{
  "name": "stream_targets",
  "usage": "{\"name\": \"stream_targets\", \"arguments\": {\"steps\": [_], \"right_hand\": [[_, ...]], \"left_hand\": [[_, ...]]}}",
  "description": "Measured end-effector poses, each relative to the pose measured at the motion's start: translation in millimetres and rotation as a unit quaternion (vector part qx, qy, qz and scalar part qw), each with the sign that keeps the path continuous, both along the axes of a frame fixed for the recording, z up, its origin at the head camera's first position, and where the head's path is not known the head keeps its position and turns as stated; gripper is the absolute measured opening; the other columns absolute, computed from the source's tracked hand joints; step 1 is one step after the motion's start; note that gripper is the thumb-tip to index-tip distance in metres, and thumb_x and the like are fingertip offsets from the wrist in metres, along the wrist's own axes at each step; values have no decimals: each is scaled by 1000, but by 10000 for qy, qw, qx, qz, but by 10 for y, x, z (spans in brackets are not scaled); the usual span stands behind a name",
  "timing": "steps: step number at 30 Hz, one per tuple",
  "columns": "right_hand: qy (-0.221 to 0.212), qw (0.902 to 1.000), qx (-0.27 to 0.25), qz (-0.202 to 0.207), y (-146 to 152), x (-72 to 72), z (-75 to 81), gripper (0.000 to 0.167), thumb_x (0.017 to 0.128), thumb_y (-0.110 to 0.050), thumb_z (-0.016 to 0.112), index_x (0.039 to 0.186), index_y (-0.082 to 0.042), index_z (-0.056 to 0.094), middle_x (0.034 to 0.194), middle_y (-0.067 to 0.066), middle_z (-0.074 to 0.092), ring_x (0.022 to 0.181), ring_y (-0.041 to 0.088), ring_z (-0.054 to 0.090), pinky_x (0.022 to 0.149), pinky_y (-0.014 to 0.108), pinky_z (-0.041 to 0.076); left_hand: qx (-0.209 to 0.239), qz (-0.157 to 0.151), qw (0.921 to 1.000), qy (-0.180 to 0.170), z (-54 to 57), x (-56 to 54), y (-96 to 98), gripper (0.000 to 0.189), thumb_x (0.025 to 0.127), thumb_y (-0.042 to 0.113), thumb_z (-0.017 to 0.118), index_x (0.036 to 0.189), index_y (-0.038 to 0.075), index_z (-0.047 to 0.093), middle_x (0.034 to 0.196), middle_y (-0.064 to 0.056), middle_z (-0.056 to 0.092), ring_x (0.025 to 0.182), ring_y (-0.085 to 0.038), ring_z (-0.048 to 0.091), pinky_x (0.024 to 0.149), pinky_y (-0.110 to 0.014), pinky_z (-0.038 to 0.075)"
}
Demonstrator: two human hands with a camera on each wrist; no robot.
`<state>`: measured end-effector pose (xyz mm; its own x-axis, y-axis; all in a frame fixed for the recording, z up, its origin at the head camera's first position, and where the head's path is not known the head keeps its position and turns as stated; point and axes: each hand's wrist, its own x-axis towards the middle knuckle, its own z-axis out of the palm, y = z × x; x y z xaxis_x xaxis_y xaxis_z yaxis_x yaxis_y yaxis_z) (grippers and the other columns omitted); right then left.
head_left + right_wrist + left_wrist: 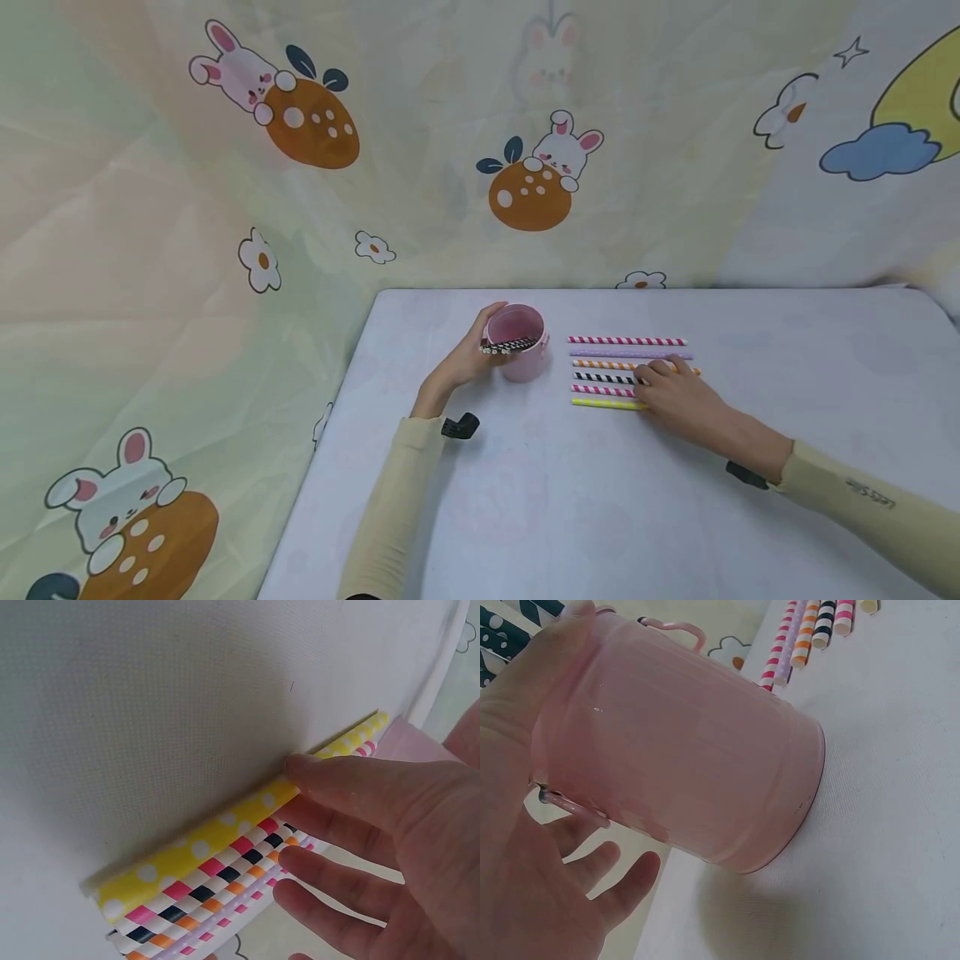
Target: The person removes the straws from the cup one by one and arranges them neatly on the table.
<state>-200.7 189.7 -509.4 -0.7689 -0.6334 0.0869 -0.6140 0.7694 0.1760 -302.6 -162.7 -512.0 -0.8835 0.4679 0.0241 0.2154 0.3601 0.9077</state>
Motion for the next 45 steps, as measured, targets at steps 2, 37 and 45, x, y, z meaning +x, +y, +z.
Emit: {"name": "stream_targets", "arguments": {"steps": [2, 37, 45], "right_hand": [[-41, 10000, 45, -31, -9, 0, -3, 22, 79, -22, 86, 94, -10, 76, 107, 11, 67, 106, 33, 61, 99, 56, 46], [-1000, 9858, -1056, -837, -8, -150, 172, 44, 81, -32, 84, 117, -11, 70, 120, 13, 67, 117, 38, 59, 104, 63, 40], [-1121, 9763, -1595, -938, 24, -339, 306, 54, 84, -31, 82, 129, -8, 64, 127, 16, 64, 119, 37, 58, 102, 62, 42]], "left_hand": [[14, -10, 10000, -27, 1, 1, 2, 89, 87, 12, 79, 155, 27, 24, 153, -4, 42, 146, -25, 36, 122, -56, 24], [169, -148, 9997, 57, -18, -24, -12, 89, 84, 2, 77, 154, 26, 25, 155, -5, 40, 147, -26, 34, 123, -55, 23], [68, -104, 9999, -24, 10, -5, -3, 90, 86, 9, 78, 155, 28, 24, 155, -5, 39, 148, -26, 33, 122, -57, 23]]}}
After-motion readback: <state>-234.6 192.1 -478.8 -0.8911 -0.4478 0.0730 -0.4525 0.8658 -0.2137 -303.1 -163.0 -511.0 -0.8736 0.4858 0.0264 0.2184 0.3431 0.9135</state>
